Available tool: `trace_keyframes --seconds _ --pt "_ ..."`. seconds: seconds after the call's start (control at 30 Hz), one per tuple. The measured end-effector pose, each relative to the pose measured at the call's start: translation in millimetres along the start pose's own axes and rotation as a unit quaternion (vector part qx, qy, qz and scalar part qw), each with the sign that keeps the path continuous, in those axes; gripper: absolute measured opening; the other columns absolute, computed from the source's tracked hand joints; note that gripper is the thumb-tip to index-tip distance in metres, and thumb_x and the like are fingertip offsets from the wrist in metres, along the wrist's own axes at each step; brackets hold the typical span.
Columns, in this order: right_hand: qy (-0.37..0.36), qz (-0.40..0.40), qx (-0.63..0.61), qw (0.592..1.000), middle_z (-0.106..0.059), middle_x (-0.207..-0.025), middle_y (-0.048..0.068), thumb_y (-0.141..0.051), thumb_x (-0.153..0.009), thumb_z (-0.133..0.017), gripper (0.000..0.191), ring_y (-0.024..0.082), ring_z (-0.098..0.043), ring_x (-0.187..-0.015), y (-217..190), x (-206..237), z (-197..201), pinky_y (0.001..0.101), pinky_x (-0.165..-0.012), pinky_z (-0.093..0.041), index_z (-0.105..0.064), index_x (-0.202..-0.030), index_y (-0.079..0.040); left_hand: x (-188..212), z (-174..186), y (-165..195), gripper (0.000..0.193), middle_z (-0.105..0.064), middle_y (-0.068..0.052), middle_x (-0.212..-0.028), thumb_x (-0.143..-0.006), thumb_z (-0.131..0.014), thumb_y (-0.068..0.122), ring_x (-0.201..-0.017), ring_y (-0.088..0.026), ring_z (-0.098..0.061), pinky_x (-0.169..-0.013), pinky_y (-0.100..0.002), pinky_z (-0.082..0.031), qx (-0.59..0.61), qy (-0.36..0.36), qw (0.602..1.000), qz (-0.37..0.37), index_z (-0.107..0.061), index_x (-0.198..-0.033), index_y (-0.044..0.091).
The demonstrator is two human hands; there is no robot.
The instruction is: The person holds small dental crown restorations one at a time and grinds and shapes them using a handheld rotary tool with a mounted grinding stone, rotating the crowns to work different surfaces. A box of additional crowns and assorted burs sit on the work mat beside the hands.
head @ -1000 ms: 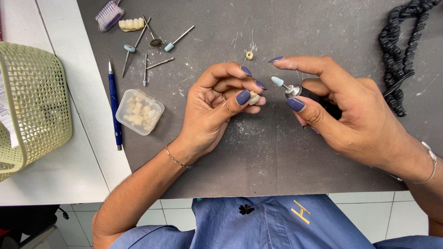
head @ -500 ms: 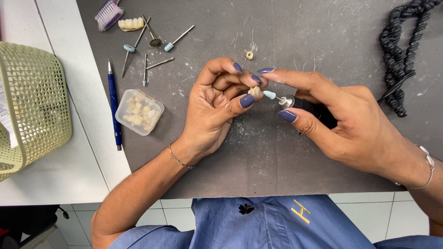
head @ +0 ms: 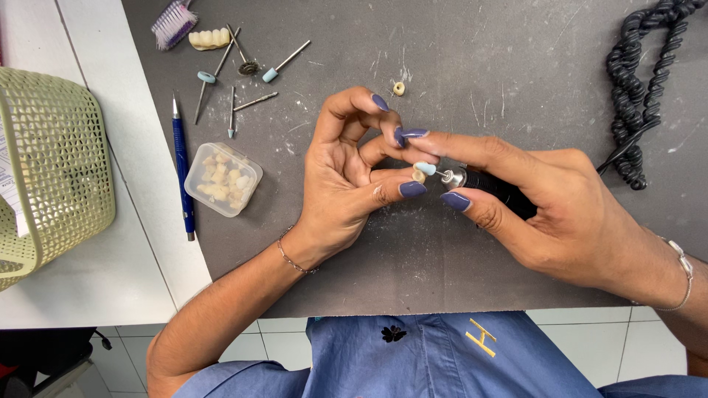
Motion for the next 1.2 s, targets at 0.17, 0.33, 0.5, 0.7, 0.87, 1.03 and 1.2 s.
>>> trace_keyframes --seconds 0.17,0.33,0.5,0.7,0.87,1.03,1.2 --pt "-0.003 -0.01 -0.006 1.0 -0.074 -0.13 0.01 -0.013 -0.095 -0.066 0.051 0.019 -0.08 -0.096 0.8 -1.2 -0.5 0.0285 -0.077 -0.062 -0.054 -0.144 -0.006 1.4 -0.2 -2.1 0.06 -0.052 -0.006 -0.116 -0.095 -0.08 -0.012 -0.114 -0.023 -0.07 -0.106 -0.033 -0.063 0.008 -0.004 1.0 -0.01 -0.042 -0.137 0.009" --pt "-0.001 -0.005 -0.005 1.0 -0.073 -0.131 0.01 -0.013 -0.095 -0.066 0.051 0.02 -0.08 -0.1 -0.5 -1.2 -1.3 0.0292 -0.079 -0.061 -0.053 -0.144 -0.005 3.6 -0.2 -5.4 0.057 -0.051 -0.004 -0.111 -0.095 -0.081 -0.011 -0.114 -0.022 -0.069 -0.106 -0.032 -0.062 0.02 0.0 1.0 -0.013 -0.044 -0.134 0.008" --pt "-0.007 -0.014 -0.007 1.0 -0.075 -0.125 0.011 -0.014 -0.094 -0.066 0.052 0.018 -0.081 -0.093 2.2 0.6 -2.4 0.0285 -0.074 -0.061 -0.053 -0.144 -0.006 4.1 0.3 -7.4 0.052 -0.05 -0.004 -0.111 -0.096 -0.079 -0.011 -0.115 -0.022 -0.068 -0.106 -0.031 -0.061 0.021 0.005 1.0 -0.014 -0.046 -0.131 0.008" --pt "0.009 -0.005 -0.007 1.0 -0.076 -0.117 0.012 -0.016 -0.097 -0.066 0.052 0.015 -0.078 -0.084 2.3 3.2 0.0 0.0272 -0.07 -0.058 -0.052 -0.146 -0.008 7.1 -1.3 -2.6 0.047 -0.048 -0.003 -0.11 -0.1 -0.078 -0.012 -0.113 -0.019 -0.062 -0.108 -0.028 -0.059 -0.011 -0.006 0.999 -0.036 -0.047 -0.128 0.009" --pt "-0.017 -0.06 -0.013 0.998 -0.08 -0.095 0.005 -0.017 -0.095 -0.068 0.056 0.013 -0.073 -0.076 7.6 6.5 -0.6 0.0261 -0.063 -0.057 -0.053 -0.148 -0.011 6.0 -2.7 4.5 0.04 -0.048 -0.005 -0.112 -0.101 -0.076 -0.009 -0.119 -0.022 -0.066 -0.11 -0.033 -0.062 -0.037 -0.032 0.998 -0.051 -0.046 -0.123 0.007" --pt "-0.019 -0.036 -0.014 0.999 -0.079 -0.099 0.005 -0.017 -0.096 -0.068 0.055 0.013 -0.074 -0.08 5.0 6.5 0.1 0.0256 -0.066 -0.058 -0.052 -0.148 -0.01 3.5 -3.3 9.8 0.036 -0.047 -0.008 -0.117 -0.101 -0.073 -0.008 -0.121 -0.027 -0.069 -0.107 -0.036 -0.064 -0.045 -0.048 0.995 -0.077 -0.045 -0.12 0.004" --pt "-0.016 -0.02 -0.004 1.0 -0.08 -0.102 0.008 -0.015 -0.093 -0.068 0.055 0.015 -0.076 -0.082 2.6 4.5 -0.5 0.0274 -0.067 -0.06 -0.051 -0.145 -0.008 3.8 -3.0 10.7 0.036 -0.047 -0.008 -0.117 -0.101 -0.073 -0.008 -0.119 -0.026 -0.068 -0.105 -0.034 -0.065 -0.048 -0.045 0.995 -0.082 -0.044 -0.12 0.003"
Point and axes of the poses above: each hand's wrist, its own x-axis away from the middle knuckle, its own z-axis out of the back of the hand, y = z × x, the point moved 6 cm from there along -x, towards the middle knuckle
